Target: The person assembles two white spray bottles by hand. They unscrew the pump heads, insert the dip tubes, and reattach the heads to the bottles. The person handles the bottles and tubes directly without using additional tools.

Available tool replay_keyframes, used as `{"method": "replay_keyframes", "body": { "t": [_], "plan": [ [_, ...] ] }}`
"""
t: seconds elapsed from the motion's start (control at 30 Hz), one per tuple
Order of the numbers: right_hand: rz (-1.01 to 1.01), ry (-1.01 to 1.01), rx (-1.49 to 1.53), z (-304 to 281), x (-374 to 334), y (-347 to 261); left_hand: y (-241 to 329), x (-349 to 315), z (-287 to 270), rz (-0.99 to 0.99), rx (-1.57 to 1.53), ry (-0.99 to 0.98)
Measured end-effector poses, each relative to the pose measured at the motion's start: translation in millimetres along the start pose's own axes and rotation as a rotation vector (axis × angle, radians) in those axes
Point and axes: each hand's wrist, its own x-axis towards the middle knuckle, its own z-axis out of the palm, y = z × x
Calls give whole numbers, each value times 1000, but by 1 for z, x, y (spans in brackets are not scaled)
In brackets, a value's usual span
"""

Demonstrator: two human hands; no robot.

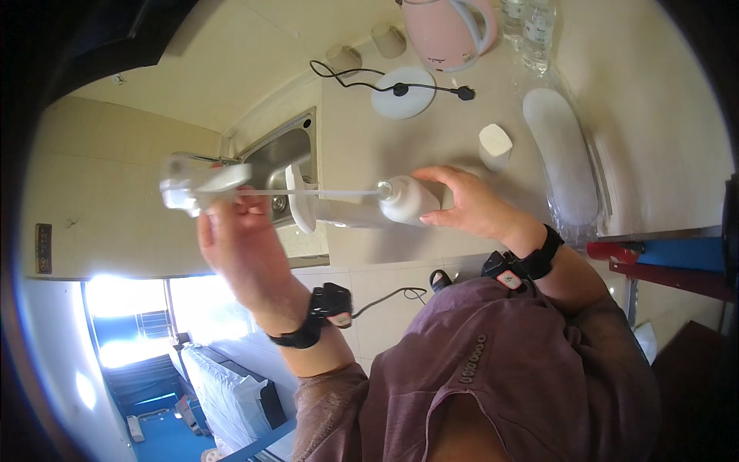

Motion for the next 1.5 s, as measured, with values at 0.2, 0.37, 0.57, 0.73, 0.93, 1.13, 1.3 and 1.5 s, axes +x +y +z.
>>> {"method": "replay_keyframes", "body": {
  "t": [0.2,0.37,0.57,0.73,0.93,1.13,1.3,1.5],
  "plan": [
    [-76,29,14,3,11,1,-53,-58,35,-264,276,1],
    [-111,101,-22,17,18,-9,-114,-79,14,-290,536,62],
    [-162,85,73,42,34,9,-134,-90,1,-219,625,17],
    [-97,71,117,47,32,6,-142,-98,-3,-151,551,71],
    [-138,111,37,51,29,5,-142,-99,2,-113,577,111],
    [-116,83,73,52,15,6,-149,-115,0,-148,509,142],
    [-88,88,120,54,10,12,-144,-122,14,-155,526,183],
    [-37,110,220,80,9,4,-133,-124,7,-123,274,222]
  ]
}}
